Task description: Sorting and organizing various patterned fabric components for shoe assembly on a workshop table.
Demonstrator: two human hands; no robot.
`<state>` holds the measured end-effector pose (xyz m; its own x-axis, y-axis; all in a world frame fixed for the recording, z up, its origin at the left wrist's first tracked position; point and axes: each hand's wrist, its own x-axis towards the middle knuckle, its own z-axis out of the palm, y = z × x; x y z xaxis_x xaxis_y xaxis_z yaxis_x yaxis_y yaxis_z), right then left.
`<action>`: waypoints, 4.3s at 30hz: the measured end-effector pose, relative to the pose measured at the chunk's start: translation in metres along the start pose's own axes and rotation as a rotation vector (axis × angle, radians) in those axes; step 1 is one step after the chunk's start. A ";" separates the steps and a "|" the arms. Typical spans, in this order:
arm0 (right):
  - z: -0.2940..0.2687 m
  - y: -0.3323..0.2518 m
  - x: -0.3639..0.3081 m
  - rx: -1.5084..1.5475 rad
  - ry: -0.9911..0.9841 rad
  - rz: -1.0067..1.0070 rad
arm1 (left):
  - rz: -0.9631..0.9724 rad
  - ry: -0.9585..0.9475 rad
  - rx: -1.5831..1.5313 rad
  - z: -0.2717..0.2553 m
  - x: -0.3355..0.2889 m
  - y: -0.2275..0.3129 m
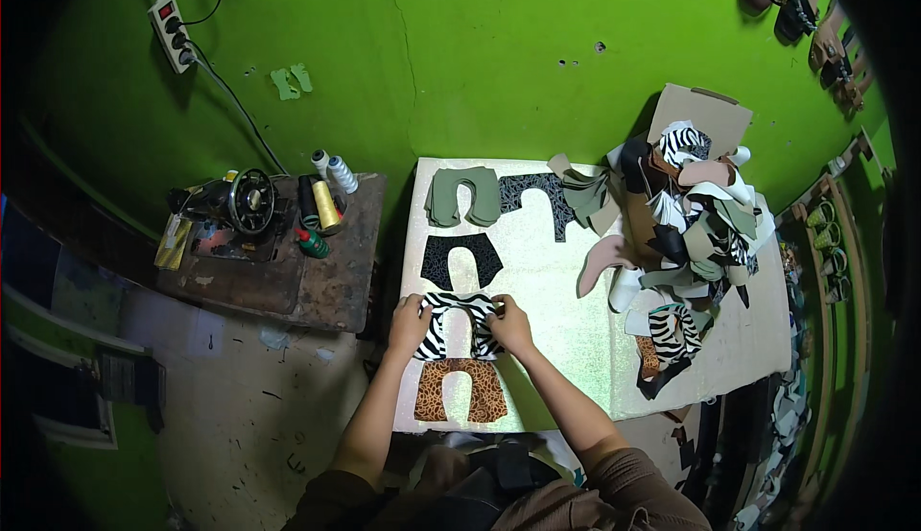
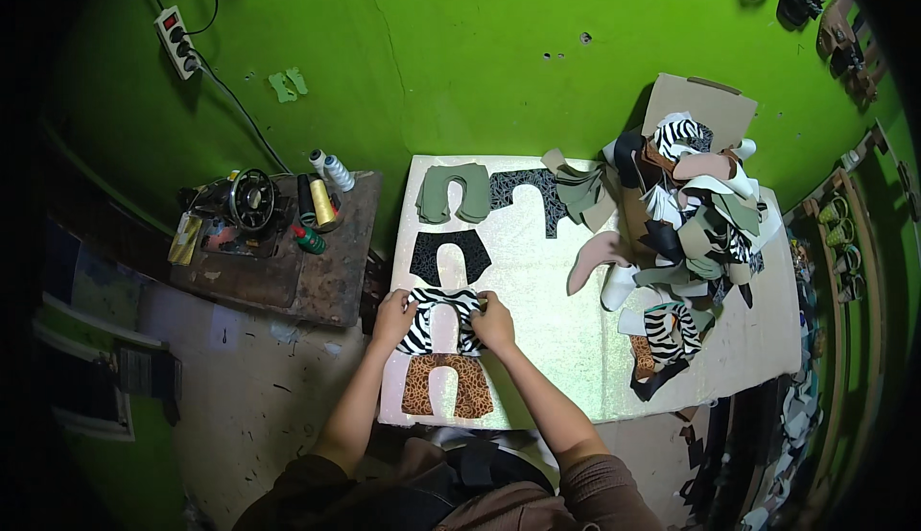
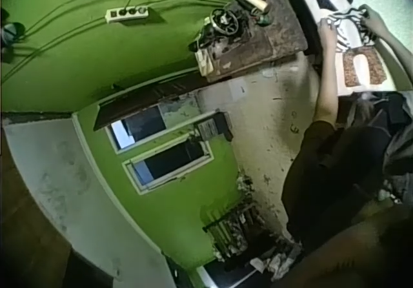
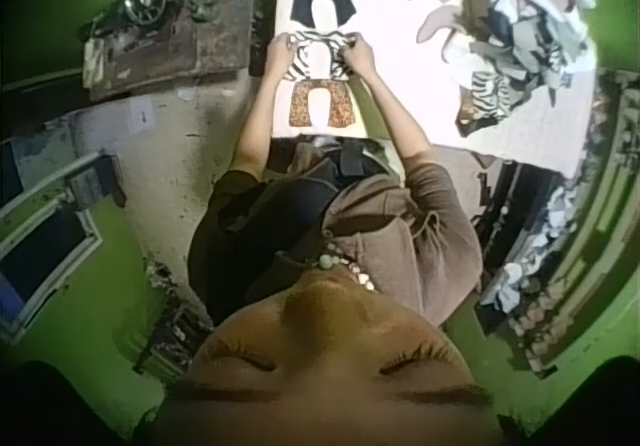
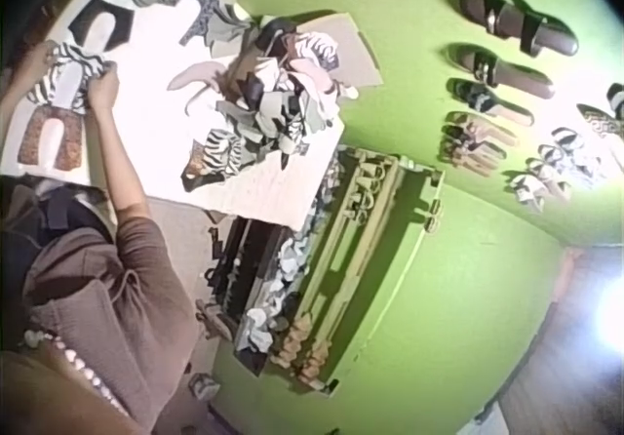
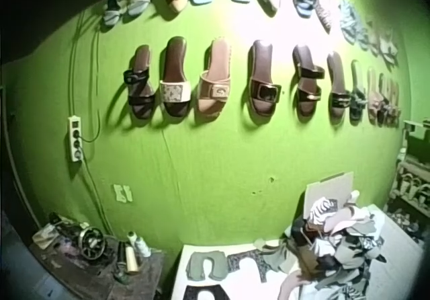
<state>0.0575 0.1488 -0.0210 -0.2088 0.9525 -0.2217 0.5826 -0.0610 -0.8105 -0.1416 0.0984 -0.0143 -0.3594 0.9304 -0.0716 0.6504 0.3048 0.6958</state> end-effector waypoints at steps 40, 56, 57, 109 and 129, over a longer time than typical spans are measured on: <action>0.031 0.009 -0.033 -0.620 -0.060 -0.468 | 0.294 0.001 0.582 0.037 -0.046 0.009; -0.175 0.102 -0.072 -0.124 -0.029 -0.452 | 0.332 -0.022 0.094 0.178 -0.107 0.186; -0.188 0.113 -0.075 -0.130 -0.029 -0.446 | 0.314 -0.034 0.052 0.189 -0.113 0.197; -0.197 0.110 -0.043 0.797 -0.323 -0.001 | -0.216 -0.213 -0.969 0.119 -0.113 0.188; -0.012 0.010 -0.011 -0.005 -0.027 -0.259 | 0.002 0.142 0.085 0.018 -0.050 0.034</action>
<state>0.0752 0.1408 -0.0204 -0.3724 0.9278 -0.0222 0.5109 0.1850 -0.8395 -0.0900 0.0659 0.0000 -0.4448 0.8949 0.0356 0.7036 0.3246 0.6321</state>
